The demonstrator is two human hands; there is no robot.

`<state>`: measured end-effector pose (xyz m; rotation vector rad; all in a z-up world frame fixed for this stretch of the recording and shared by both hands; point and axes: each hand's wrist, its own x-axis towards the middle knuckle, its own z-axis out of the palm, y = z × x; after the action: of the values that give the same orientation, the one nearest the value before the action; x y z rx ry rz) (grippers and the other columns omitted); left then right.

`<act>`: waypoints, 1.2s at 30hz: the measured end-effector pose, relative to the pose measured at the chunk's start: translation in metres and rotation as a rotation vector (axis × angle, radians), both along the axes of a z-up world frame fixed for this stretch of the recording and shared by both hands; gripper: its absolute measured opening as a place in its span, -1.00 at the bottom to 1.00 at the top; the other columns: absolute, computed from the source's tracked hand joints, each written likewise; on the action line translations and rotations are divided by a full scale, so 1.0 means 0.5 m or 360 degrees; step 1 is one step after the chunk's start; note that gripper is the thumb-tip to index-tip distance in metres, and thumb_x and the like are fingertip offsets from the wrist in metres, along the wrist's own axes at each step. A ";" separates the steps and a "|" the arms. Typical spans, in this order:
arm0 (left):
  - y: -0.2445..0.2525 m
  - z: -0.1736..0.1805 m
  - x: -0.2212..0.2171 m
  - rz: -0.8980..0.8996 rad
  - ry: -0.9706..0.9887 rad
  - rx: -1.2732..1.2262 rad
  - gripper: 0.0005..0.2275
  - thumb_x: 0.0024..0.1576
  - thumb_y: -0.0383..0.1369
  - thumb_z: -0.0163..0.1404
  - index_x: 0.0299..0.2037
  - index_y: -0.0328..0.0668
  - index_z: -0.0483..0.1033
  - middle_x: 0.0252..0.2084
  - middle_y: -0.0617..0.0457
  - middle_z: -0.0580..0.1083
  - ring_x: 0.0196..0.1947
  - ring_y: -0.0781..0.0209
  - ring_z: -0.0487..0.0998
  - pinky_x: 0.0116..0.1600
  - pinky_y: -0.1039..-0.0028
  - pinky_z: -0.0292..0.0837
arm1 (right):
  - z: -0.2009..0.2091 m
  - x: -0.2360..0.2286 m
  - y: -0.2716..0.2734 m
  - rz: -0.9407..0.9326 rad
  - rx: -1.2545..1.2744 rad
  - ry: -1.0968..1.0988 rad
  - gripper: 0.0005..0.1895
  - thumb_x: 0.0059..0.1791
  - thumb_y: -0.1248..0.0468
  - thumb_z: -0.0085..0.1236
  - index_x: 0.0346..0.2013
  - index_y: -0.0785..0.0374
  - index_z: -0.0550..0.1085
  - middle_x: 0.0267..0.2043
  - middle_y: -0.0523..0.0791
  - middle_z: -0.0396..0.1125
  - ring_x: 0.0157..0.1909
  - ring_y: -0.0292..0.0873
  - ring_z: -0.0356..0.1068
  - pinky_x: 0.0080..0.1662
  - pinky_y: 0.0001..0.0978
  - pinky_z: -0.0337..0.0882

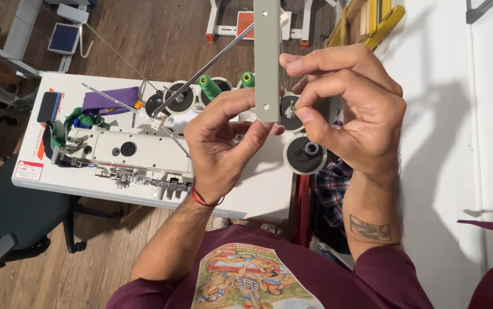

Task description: Thread an industrial overlock sewing machine by guiding thread through tension discs and guides.

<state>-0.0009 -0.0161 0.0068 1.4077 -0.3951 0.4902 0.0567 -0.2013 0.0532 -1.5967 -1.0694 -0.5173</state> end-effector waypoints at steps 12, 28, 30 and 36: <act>-0.002 0.004 -0.002 0.0029 -0.0008 0.0020 -0.82 0.31 -0.55 0.15 0.09 -0.34 0.54 0.09 -0.22 0.52 0.05 0.02 0.64 -0.02 0.30 0.93 | -0.002 0.000 0.001 0.0001 0.0001 -0.0010 -0.78 0.17 0.36 0.07 -0.24 0.53 0.51 0.06 0.20 0.30 0.21 0.30 0.51 0.36 0.11 0.60; 0.000 0.010 -0.001 0.0144 -0.0101 0.0189 -0.83 0.27 -0.55 0.20 0.03 -0.29 0.56 0.04 -0.23 0.58 0.01 0.03 0.66 -0.11 0.43 0.89 | 0.003 -0.010 0.004 -0.0055 -0.0041 -0.0025 -0.87 0.15 0.45 0.19 -0.20 0.55 0.53 0.07 0.21 0.31 0.24 0.33 0.53 0.33 0.03 0.59; 0.003 0.010 0.004 0.0188 -0.0151 0.0245 -0.86 0.28 -0.53 0.20 0.00 -0.29 0.59 0.00 -0.20 0.60 -0.02 0.04 0.66 -0.03 0.41 0.79 | 0.003 -0.007 0.004 -0.0043 -0.0037 -0.0040 -0.86 0.15 0.43 0.19 -0.19 0.55 0.54 0.06 0.21 0.32 0.23 0.35 0.53 0.34 0.07 0.60; -0.003 0.015 0.003 0.0246 -0.0196 0.0245 -0.95 0.28 -0.55 0.17 -0.10 -0.33 0.61 -0.08 -0.22 0.61 -0.12 0.03 0.69 -0.12 0.43 0.79 | 0.000 -0.012 0.004 -0.0067 -0.0022 -0.0058 -0.88 0.12 0.44 0.23 -0.17 0.54 0.57 0.01 0.21 0.33 0.21 0.37 0.56 0.34 0.07 0.62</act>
<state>0.0007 -0.0174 0.0142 1.5686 -0.4326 0.6867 0.0507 -0.1995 0.0533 -1.6305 -1.0706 -0.5705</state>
